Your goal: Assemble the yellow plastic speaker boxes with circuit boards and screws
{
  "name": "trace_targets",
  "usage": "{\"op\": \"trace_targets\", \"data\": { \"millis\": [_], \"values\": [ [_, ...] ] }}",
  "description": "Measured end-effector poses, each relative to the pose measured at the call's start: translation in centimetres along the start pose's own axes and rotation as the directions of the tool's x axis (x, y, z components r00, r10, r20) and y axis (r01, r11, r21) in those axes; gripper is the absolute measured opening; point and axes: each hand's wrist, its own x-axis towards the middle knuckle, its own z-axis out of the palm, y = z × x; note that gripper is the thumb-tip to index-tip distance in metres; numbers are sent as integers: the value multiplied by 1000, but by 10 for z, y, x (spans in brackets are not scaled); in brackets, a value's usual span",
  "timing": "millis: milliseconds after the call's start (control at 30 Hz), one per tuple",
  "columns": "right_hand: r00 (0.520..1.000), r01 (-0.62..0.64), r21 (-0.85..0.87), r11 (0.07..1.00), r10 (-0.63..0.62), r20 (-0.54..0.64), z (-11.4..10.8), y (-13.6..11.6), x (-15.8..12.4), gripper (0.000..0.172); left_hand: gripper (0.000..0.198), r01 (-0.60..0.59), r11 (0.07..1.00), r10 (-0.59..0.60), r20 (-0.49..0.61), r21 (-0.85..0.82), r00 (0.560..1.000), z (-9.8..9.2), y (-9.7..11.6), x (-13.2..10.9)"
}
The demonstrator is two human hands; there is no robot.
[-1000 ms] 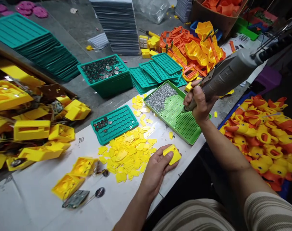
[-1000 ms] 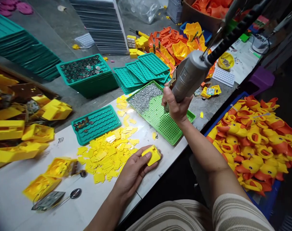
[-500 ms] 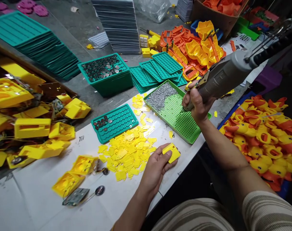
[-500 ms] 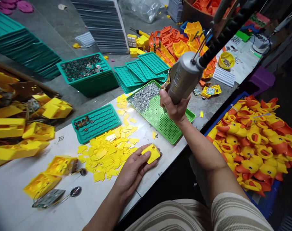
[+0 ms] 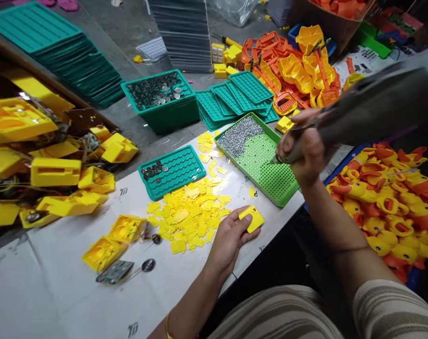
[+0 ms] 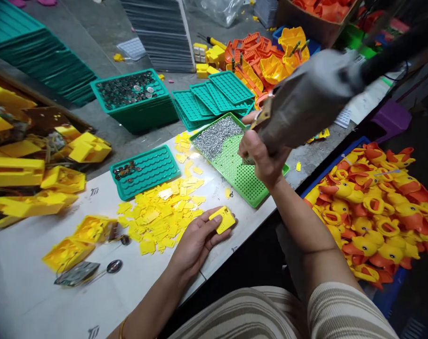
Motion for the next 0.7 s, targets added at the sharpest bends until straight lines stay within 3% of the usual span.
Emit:
{"op": "trace_targets", "data": {
  "millis": [133, 233, 700],
  "values": [
    [972, -156, 47, 987, 145, 186, 5, -48, -26, 23, 31, -10, 1000, 10, 18, -10, 1000, 1, 0, 0],
    [925, -249, -22, 968, 244, 290, 5, -63, -45, 27, 30, -18, 1000, 19, 47, -17, 999, 0, -1, 1],
    [915, -256, 9, 967, 239, 326, 9, -50, -58, 21, 29, -46, 999, 46, 67, -10, 997, 0, -3, 0]
  ]
}}
